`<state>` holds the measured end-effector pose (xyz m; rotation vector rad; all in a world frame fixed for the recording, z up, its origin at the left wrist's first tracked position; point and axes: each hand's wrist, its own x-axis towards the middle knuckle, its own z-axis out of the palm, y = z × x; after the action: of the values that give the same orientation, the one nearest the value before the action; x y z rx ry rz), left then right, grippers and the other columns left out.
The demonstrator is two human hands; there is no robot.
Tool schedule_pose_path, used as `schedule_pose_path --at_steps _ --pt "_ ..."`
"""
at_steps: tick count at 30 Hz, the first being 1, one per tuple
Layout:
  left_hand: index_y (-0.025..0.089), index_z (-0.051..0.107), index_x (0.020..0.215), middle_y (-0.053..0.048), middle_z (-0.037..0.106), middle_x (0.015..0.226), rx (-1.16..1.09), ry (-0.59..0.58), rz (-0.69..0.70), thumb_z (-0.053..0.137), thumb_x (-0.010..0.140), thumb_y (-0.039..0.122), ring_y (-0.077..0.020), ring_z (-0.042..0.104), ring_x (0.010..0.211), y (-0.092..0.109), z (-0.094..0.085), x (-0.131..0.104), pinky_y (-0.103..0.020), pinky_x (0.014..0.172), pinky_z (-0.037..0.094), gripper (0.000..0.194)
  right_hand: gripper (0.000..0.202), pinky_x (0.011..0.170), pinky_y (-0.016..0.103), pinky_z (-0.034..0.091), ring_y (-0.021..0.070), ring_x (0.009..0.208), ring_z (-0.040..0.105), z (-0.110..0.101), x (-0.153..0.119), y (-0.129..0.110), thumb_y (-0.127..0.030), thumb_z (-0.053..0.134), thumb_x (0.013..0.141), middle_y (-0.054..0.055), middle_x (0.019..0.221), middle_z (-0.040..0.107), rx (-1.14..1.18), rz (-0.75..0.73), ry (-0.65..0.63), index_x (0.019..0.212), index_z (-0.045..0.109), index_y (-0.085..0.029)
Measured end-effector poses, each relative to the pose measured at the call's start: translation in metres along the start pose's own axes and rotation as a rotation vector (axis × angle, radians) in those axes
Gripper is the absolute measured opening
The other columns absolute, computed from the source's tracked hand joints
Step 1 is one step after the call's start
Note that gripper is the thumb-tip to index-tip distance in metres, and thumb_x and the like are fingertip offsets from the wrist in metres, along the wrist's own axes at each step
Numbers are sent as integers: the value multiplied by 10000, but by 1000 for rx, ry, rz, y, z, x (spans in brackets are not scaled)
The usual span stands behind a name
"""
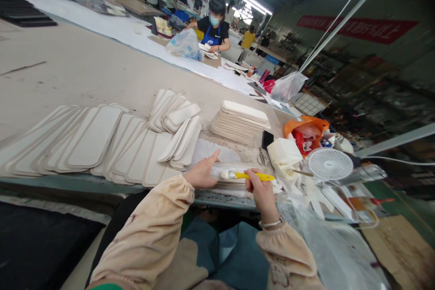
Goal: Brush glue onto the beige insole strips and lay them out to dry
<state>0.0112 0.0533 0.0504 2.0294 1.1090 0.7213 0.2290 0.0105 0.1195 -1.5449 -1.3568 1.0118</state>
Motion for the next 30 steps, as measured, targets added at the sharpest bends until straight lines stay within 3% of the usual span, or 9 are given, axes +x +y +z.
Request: schedule_pose_path --at_steps 3,6,15,19,24,30 --pt "126 41 1523 -150 526 1349 -9 2 15 626 615 195 -306 514 1209 0 -1 0 -433 1059 391 1083 314 492 258 319 119 457 405 22 -2 0 -508 544 838 -66 463 462 22 -1 -101 826 580 -197" --pt "138 60 1523 -145 526 1351 -14 14 5 634 617 193 -304 520 1204 1 -1 -1 -437 1060 391 1074 290 514 264 336 127 466 426 20 2 2 -484 544 835 -62 460 473 -41 10 -80 800 582 -199" --pt "154 110 1520 -124 520 1371 29 3 -10 637 624 215 -313 504 1223 2 0 0 -420 1072 384 1042 343 547 283 372 154 477 494 -63 14 16 -514 494 809 -34 457 497 -391 13 192 689 578 -204" --pt "115 161 1506 -156 516 1368 33 7 -7 633 619 208 -318 504 1237 5 -1 0 -422 1086 373 1009 384 575 309 393 189 506 546 -77 10 21 -540 453 817 -1 480 548 -563 -35 300 751 611 -195" --pt "142 198 1492 -153 515 1370 70 10 -23 629 624 203 -313 495 1250 9 -2 -1 -441 1097 363 971 436 624 317 400 217 605 601 -61 1 26 -593 417 844 33 588 613 -657 -154 301 827 616 -205" --pt "114 212 1488 -174 512 1382 109 -9 -29 655 618 224 -327 493 1261 9 -3 -1 -456 1101 362 982 367 603 306 413 183 552 530 -21 -12 19 -580 496 850 -13 578 544 -379 -154 44 838 592 -226"
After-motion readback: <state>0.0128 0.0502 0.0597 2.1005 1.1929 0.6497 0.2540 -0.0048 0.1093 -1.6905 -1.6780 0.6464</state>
